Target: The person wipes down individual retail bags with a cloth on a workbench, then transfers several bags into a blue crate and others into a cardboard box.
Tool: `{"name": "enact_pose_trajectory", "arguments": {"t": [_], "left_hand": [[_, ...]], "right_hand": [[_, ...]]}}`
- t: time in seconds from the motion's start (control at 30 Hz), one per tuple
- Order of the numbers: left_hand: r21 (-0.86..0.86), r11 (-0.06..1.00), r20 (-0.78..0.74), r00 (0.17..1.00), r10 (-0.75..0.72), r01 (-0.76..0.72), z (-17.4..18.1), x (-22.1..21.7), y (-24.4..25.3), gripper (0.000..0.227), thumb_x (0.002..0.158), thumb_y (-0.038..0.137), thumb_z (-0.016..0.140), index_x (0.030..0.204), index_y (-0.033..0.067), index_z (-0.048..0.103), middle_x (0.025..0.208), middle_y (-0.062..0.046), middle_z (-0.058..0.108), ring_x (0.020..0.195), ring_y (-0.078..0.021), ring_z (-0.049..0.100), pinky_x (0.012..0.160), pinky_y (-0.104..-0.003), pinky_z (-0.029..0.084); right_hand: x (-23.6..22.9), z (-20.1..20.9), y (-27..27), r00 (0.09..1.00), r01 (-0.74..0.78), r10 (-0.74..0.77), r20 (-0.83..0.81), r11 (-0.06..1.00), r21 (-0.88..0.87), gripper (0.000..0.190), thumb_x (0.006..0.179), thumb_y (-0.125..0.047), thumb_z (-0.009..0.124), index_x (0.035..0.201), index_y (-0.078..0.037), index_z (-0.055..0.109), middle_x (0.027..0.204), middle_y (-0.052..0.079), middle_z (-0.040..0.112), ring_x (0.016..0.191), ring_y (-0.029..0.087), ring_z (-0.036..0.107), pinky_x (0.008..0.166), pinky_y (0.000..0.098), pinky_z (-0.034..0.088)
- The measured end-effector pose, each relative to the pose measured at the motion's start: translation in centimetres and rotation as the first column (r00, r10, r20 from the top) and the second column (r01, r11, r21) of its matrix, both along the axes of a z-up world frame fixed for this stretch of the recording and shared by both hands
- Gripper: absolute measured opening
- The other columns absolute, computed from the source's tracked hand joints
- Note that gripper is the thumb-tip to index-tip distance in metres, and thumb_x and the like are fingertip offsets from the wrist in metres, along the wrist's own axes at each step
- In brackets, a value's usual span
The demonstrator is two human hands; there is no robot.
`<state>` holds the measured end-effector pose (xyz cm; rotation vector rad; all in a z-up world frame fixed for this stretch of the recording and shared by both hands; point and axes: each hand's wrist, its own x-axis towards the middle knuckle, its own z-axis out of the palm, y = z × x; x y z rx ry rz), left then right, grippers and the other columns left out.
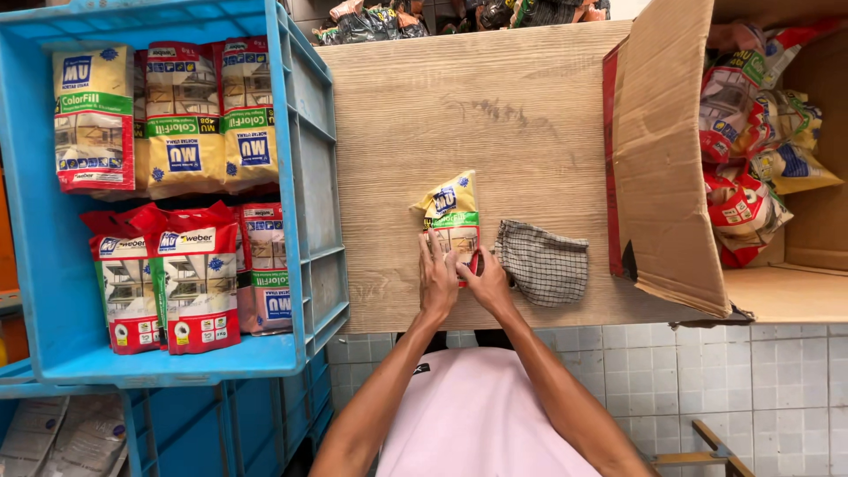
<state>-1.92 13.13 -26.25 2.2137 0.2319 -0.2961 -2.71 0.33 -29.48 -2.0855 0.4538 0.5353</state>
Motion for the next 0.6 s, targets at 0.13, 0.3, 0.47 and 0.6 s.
{"name": "enact_pose_trajectory", "arguments": {"t": [0.13,0.3,0.47,0.6], "left_hand": [[-0.071,0.997,-0.017,0.999,0.033,-0.034,0.3,0.3,0.4,0.062,0.105,0.037,0.034,0.16,0.0149,0.013,0.157,-0.032,0.017,0.141,-0.049,0.028,0.112,-0.061,0.03],[-0.179,0.984,0.018,1.0,-0.024,0.027,1.5,1.6,1.5,0.05,0.107,0.027,0.033,0.156,0.0194,0.029,0.155,-0.031,0.026,0.139,-0.0508,0.032,0.114,-0.059,0.029],[-0.249,0.967,0.036,0.999,-0.039,0.047,4.7,2.4,1.5,0.046,0.106,0.025,0.035,0.152,0.0205,0.038,0.152,-0.029,0.035,0.138,-0.0482,0.035,0.116,-0.056,0.028],[-0.321,0.944,0.01,0.997,-0.079,0.078,4.0,2.0,1.8,0.046,0.103,0.034,0.044,0.147,0.0214,0.047,0.145,-0.018,0.05,0.135,-0.037,0.046,0.115,-0.048,0.035]], "right_hand": [[0.7,0.4,0.7,0.956,0.259,-0.216,-0.199,0.939,0.226,0.09,0.064,-0.053,0.09,0.137,-0.012,0.055,0.11,0.01,0.069,0.103,0.024,0.069,0.087,0.0351,0.053],[1.8,5.9,2.2,0.841,0.531,-0.422,-0.34,0.766,0.362,0.078,0.072,-0.031,0.087,0.137,-0.015,0.047,0.12,0.016,0.06,0.106,0.027,0.062,0.077,0.0351,0.059],[1.2,9.9,2.4,0.884,0.467,-0.432,-0.177,0.822,0.325,0.073,0.077,-0.031,0.083,0.135,-0.014,0.043,0.114,0.021,0.061,0.103,0.028,0.06,0.08,0.0392,0.055],[0.5,13.1,3.3,0.928,0.279,-0.281,0.243,0.959,0.046,0.055,0.087,-0.008,0.07,0.134,-0.01,0.042,0.11,0.024,0.049,0.104,0.037,0.058,0.084,0.0457,0.056]]}}
